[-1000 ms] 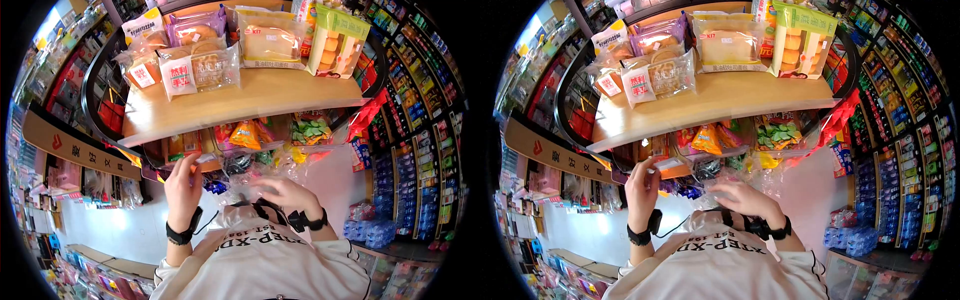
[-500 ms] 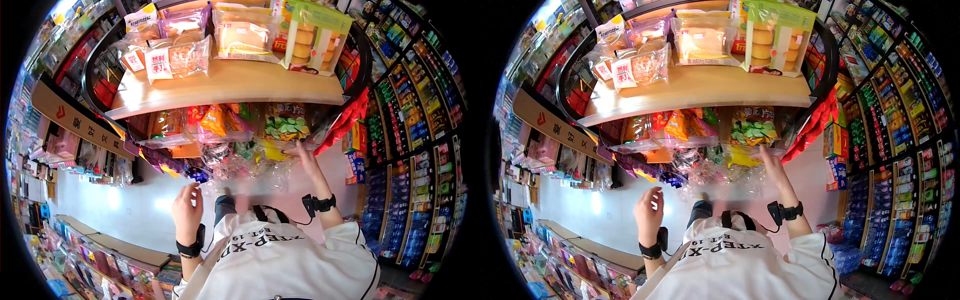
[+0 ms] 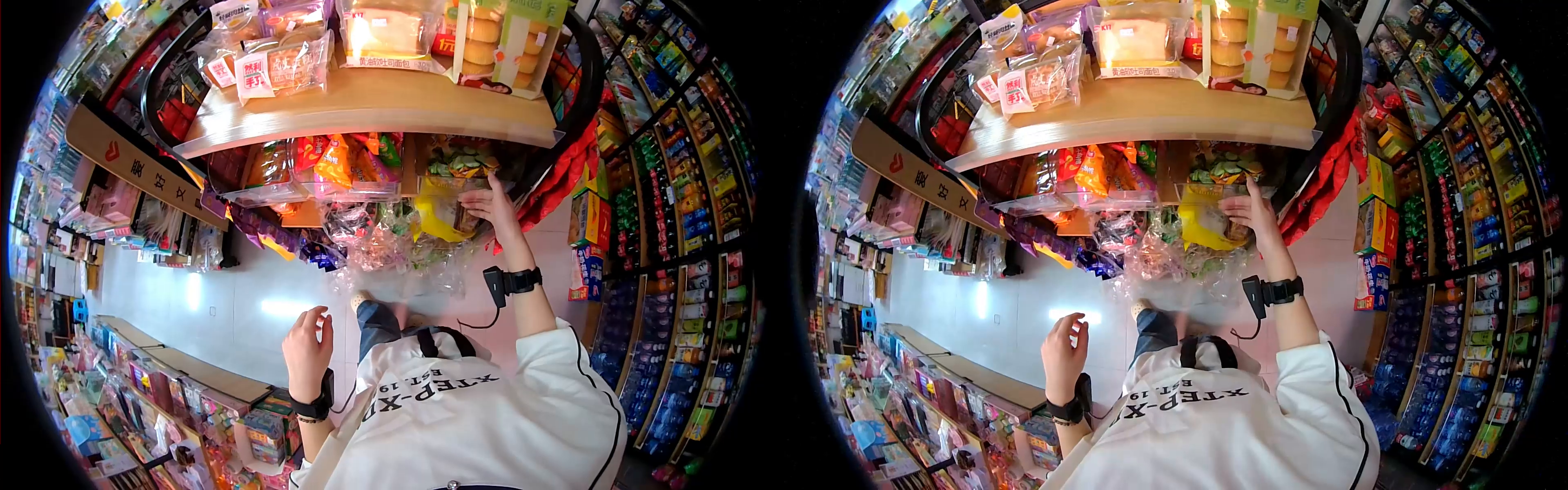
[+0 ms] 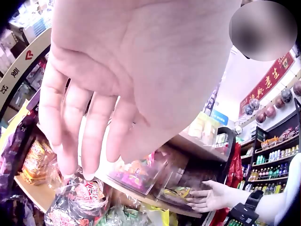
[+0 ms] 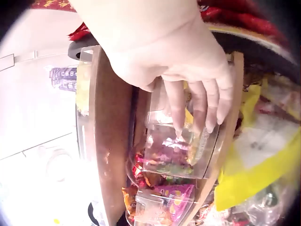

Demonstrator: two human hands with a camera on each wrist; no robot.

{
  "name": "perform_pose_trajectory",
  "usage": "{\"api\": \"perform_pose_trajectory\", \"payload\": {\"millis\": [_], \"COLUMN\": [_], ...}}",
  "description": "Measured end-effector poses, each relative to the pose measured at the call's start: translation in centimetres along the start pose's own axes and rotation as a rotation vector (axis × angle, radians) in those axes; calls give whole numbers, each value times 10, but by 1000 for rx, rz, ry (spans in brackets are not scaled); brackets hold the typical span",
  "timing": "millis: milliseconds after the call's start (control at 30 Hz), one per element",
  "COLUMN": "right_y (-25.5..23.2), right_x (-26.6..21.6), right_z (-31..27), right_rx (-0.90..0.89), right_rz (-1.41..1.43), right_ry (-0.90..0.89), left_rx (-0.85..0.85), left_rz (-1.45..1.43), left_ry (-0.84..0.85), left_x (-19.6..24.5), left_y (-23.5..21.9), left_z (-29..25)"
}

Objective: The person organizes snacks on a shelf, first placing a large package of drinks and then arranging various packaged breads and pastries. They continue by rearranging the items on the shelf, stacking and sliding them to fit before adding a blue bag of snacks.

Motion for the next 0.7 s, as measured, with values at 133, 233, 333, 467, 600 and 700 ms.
{"api": "perform_pose_trajectory", "payload": {"millis": [133,233,333,467,600,700], "right_y": [2,7,6,7,61,135], "right_x": [1,-2,2,18,56,35], "right_z": [8,6,11,12,12,-6], "right_rx": [5,23,-4,119,-80,-241], "right_rz": [7,13,46,64,39,12], "right_ry": [-7,-18,-7,-34,-68,-13], "left_rx": [-1,-25,4,47,37,59], "left_rz": [-40,-57,-40,-58,-640,-1300], "left_ry": [4,24,82,191,-45,-297], "left_x": [6,0,-12,-38,-118,-149], "left_y": [0,4,2,-2,38,47], "left_z": [6,13,27,59,115,169]}}
Point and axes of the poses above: each hand's wrist, its own z-axis towards the middle knuckle, its own y-axis out of the palm, x = y × z, the point moved 7 cm from there along z, towards the middle knuckle, and after that the axes turned 2 degrees about -x, right-handed, at the moved point
